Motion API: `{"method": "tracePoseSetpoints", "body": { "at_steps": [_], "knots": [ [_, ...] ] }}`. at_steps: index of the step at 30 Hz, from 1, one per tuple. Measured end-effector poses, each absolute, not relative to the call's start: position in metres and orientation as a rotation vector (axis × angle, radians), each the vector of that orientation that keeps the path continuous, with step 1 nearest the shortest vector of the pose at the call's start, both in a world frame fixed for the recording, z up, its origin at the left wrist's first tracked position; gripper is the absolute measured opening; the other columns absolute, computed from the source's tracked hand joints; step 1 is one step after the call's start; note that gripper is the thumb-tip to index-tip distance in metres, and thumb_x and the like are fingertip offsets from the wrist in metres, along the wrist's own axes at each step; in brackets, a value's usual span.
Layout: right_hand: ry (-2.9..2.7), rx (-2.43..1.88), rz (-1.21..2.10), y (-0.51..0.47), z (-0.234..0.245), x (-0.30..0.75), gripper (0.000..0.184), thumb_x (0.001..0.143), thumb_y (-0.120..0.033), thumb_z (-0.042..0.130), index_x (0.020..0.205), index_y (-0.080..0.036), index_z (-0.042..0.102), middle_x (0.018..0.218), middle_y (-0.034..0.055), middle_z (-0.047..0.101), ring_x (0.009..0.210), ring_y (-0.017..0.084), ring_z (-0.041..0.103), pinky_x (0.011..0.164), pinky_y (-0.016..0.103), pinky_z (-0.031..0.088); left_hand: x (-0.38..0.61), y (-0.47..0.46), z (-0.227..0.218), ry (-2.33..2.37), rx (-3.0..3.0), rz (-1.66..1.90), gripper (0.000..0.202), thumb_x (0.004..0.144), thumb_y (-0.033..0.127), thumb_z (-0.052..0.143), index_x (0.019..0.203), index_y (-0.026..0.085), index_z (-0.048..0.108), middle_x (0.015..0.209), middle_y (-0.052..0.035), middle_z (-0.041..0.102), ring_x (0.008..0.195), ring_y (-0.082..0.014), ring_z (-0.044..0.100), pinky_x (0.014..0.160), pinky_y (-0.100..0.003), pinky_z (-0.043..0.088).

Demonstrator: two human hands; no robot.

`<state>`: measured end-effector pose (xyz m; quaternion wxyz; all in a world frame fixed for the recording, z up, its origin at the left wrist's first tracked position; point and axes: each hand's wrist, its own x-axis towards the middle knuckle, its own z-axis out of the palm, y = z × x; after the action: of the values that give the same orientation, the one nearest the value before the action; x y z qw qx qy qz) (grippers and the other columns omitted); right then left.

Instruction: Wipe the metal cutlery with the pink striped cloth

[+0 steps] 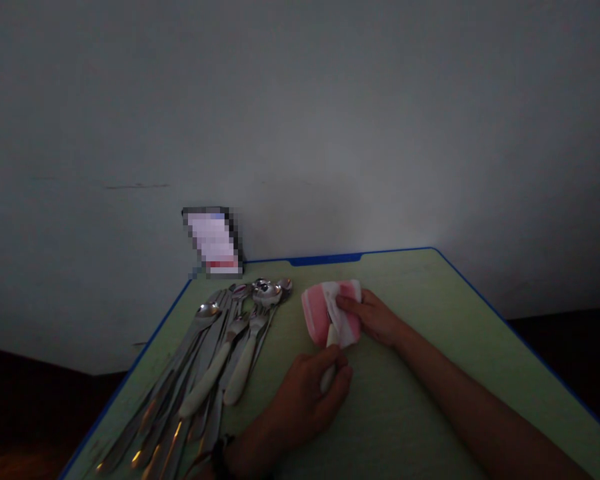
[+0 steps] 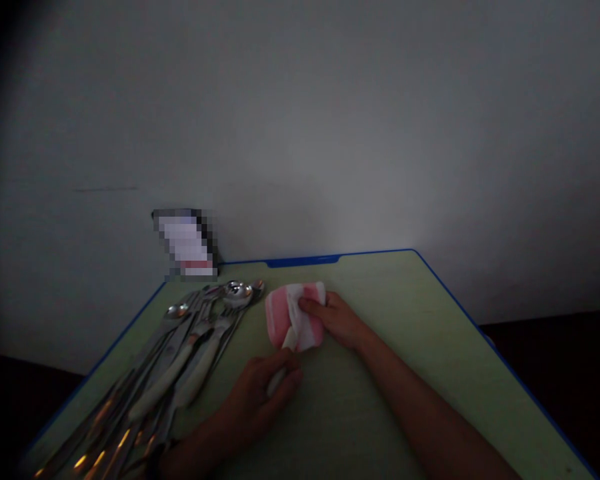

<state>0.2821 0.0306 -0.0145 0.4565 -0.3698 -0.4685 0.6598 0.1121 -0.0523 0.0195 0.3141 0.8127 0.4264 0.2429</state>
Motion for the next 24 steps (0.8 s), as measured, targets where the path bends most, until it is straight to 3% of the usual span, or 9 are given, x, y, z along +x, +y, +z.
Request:
{"method": "tracePoseSetpoints", "body": {
  "at_steps": [24],
  "knots": [
    [-1.15, -0.903, 1.617, 0.0312, -0.0162, 0.2819, 0.029, 0.07, -0.038, 0.067, 0.086, -0.014, 0.065, 0.075, 0.0022, 0.066, 0.063, 0.013, 0.057, 0.063, 0.027, 0.045, 0.1114, -0.0518, 0.0168, 1.097, 2.168, 0.602, 0.018, 0.089, 0.028, 0.04, 0.079, 0.018, 0.052, 0.07, 0.0012, 0.059, 0.067, -0.013, 0.056, 0.065, -0.023, 0.039]
  ]
}}
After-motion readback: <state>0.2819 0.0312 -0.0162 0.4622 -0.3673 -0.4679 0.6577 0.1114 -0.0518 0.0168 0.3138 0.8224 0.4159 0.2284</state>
